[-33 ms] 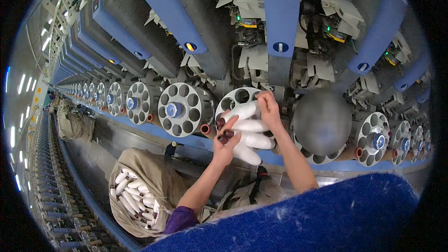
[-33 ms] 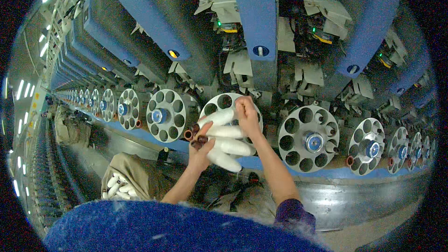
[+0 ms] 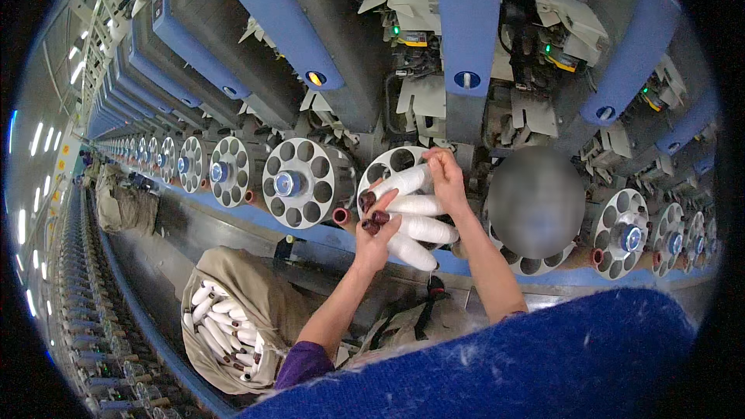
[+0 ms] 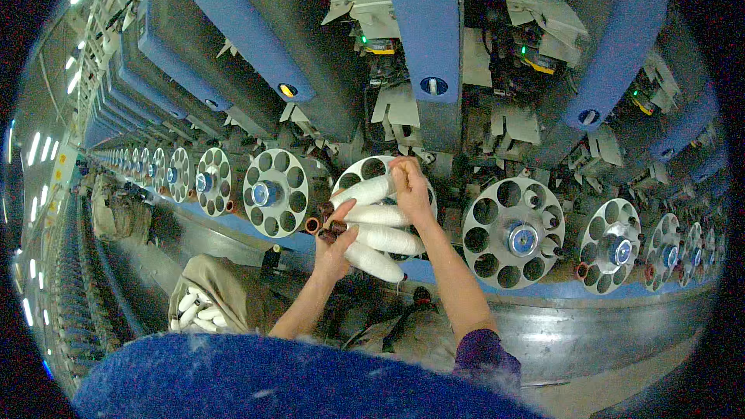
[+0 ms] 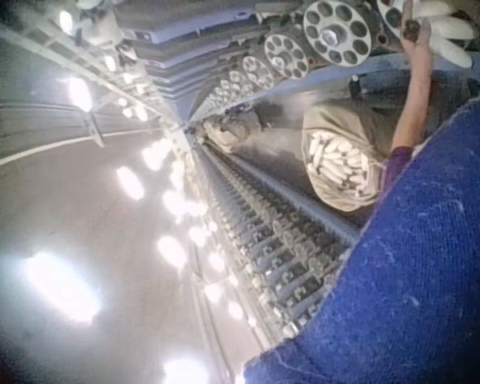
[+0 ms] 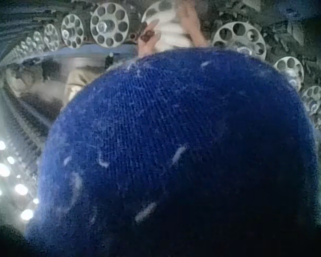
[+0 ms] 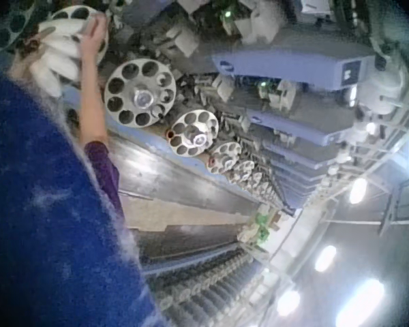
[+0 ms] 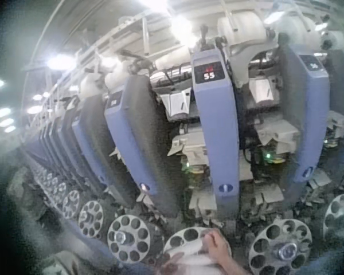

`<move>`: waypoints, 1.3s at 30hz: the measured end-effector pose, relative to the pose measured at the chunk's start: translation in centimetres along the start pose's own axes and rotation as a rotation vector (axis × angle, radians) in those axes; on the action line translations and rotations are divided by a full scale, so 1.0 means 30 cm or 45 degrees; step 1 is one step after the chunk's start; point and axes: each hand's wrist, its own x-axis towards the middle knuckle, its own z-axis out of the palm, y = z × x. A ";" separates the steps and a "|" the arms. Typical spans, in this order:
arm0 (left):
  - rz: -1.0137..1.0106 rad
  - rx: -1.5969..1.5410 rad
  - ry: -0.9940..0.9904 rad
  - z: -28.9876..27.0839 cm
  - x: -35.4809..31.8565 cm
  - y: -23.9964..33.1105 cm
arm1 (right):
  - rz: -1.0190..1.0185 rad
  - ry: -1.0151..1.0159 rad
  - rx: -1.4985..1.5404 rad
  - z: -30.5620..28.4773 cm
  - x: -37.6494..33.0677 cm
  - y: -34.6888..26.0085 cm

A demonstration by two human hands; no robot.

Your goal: The person repeatedly takes white thread spools from a large sack and places them into the slots of a circular machine component. The person handles the spools by hand and continues loading them into the machine throughout the clip.

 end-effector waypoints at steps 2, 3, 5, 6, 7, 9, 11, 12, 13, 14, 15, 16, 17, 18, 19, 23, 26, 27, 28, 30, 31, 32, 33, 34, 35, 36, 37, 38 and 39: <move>0.169 0.038 -0.033 0.000 0.058 -0.023 | 0.169 -0.040 0.484 -0.005 0.044 0.006; 0.231 0.040 -0.067 -0.006 0.073 -0.035 | 0.258 -0.026 0.795 -0.022 0.050 -0.003; 0.367 0.052 -0.139 -0.032 0.087 -0.052 | 0.555 -0.091 1.081 -0.063 0.043 -0.024; 0.306 0.025 -0.137 -0.044 0.088 -0.059 | 0.471 -0.186 1.077 -0.083 0.040 -0.028; 0.297 -0.018 -0.152 -0.056 0.087 -0.061 | 0.496 -0.298 0.770 -0.101 0.034 -0.028; 0.295 -0.120 -0.164 -0.062 0.089 -0.064 | 0.325 -0.452 0.157 -0.120 0.025 -0.008; 0.228 -0.095 -0.117 -0.055 0.097 -0.057 | -0.042 -0.605 -0.432 -0.111 0.016 0.032; 0.217 -0.086 -0.080 -0.045 0.102 -0.054 | 0.085 -0.658 -0.395 -0.095 0.008 0.054; 0.234 -0.038 0.002 -0.032 0.106 -0.052 | 0.193 -0.591 -0.216 -0.078 -0.007 0.075; 0.205 0.016 -0.005 -0.015 0.108 -0.052 | 0.372 -0.479 -0.038 -0.058 -0.022 0.092; 0.212 0.070 0.002 0.001 0.111 -0.054 | 0.265 -0.365 -0.110 -0.045 -0.041 0.105; 0.232 0.132 -0.003 0.018 0.109 -0.057 | 0.230 -0.230 -0.194 -0.030 -0.055 0.114; 0.316 0.249 -0.049 0.032 0.113 -0.061 | 0.293 -0.121 -0.318 -0.024 -0.067 0.119; 0.283 0.328 -0.040 0.044 0.114 -0.065 | 0.194 -0.062 -0.309 -0.022 -0.075 0.119; 0.246 0.318 -0.002 0.050 0.121 -0.068 | 0.195 -0.023 -0.339 -0.025 -0.079 0.115; 0.283 0.323 -0.071 0.052 0.150 -0.078 | 0.523 -0.023 0.379 -0.078 -0.057 0.076; 0.258 0.375 -0.168 0.044 0.166 -0.076 | 0.682 -0.067 0.562 -0.123 -0.031 0.038; 0.234 0.355 -0.152 0.043 0.168 -0.076 | 0.663 -0.117 0.476 -0.138 -0.024 0.028; 0.225 0.350 -0.148 0.041 0.171 -0.073 | 0.702 -0.122 0.351 -0.147 -0.013 0.021; 0.206 0.345 -0.142 0.040 0.175 -0.067 | 0.223 -0.329 -0.181 -0.167 0.004 0.011; 0.190 0.345 -0.139 0.039 0.178 -0.063 | 0.017 -0.416 -0.290 -0.174 0.016 0.009; 0.194 0.362 -0.136 0.038 0.183 -0.060 | -0.112 -0.524 -0.419 -0.182 0.024 0.006; 0.182 0.346 -0.137 0.037 0.188 -0.056 | -0.190 -0.682 -0.493 -0.185 0.038 0.007; 0.156 0.339 -0.139 0.035 0.197 -0.053 | -0.254 -0.797 -0.687 -0.188 0.049 0.006; 0.155 0.342 -0.142 0.033 0.205 -0.050 | -0.292 -0.919 -0.873 -0.188 0.064 0.007; 0.167 0.355 -0.141 0.030 0.214 -0.047 | -0.332 -1.040 -1.058 -0.182 0.078 0.007; 0.160 0.333 -0.176 0.028 0.222 -0.045 | -0.486 -1.041 -1.085 -0.176 0.092 0.005; 0.113 0.323 -0.203 0.025 0.229 -0.045 | -0.515 -1.050 -1.161 -0.161 0.105 0.005; 0.092 0.326 -0.232 0.023 0.235 -0.044 | -0.550 -1.042 -1.232 -0.153 0.114 0.001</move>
